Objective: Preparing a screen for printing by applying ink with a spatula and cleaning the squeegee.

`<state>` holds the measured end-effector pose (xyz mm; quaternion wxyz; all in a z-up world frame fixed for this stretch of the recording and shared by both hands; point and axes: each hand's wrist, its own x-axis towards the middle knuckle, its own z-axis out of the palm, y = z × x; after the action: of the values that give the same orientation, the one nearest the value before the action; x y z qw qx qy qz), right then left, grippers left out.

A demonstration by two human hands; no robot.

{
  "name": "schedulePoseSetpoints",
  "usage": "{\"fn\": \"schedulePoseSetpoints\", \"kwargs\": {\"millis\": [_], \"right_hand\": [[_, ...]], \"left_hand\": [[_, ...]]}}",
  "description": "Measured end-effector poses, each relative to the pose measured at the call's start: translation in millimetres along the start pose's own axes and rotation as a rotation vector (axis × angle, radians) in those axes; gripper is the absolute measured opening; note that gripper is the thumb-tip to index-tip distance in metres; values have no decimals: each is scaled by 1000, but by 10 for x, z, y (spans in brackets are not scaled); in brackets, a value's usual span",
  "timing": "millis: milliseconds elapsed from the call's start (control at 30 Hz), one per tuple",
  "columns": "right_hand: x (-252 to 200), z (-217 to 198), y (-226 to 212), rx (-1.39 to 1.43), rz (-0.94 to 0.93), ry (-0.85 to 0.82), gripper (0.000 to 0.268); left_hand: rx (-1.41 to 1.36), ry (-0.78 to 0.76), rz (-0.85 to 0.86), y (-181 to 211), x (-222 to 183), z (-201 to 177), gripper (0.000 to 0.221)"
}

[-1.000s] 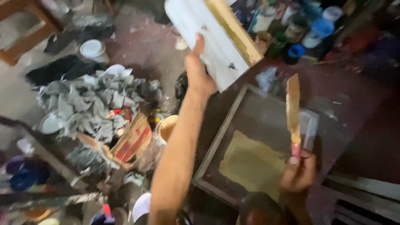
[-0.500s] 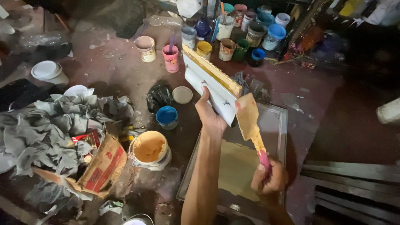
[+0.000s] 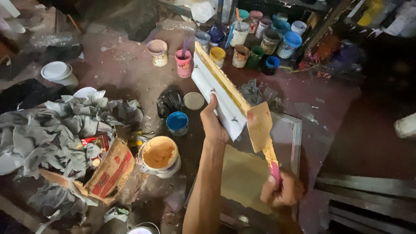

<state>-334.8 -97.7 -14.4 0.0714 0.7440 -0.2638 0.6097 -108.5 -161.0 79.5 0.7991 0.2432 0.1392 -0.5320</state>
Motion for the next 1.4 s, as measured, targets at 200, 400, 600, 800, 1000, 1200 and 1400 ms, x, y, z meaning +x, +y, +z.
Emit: {"fn": "schedulePoseSetpoints", "kwargs": {"millis": [200, 400, 600, 800, 1000, 1200, 1400], "right_hand": [[-242, -345, 265, -90, 444, 65, 30], [231, -528, 322, -277, -76, -36, 28], [223, -519, 358, -361, -138, -64, 26], [160, -513, 440, -379, -153, -82, 22], [377, -519, 335, -395, -128, -109, 25], [551, -646, 327, -420, -156, -252, 17], [646, -694, 414, -412, -163, -306, 13]], "left_hand": [[28, 23, 0, 174, -308, 187, 55], [117, 155, 450, 138, -316, 202, 55], [235, 210, 625, 90, -535, 330, 59], [213, 148, 699, 54, -623, 347, 70], [328, 127, 750, 94, -734, 363, 77], [470, 97, 902, 61, -741, 324, 67], [510, 61, 938, 17, -721, 307, 63]]}}
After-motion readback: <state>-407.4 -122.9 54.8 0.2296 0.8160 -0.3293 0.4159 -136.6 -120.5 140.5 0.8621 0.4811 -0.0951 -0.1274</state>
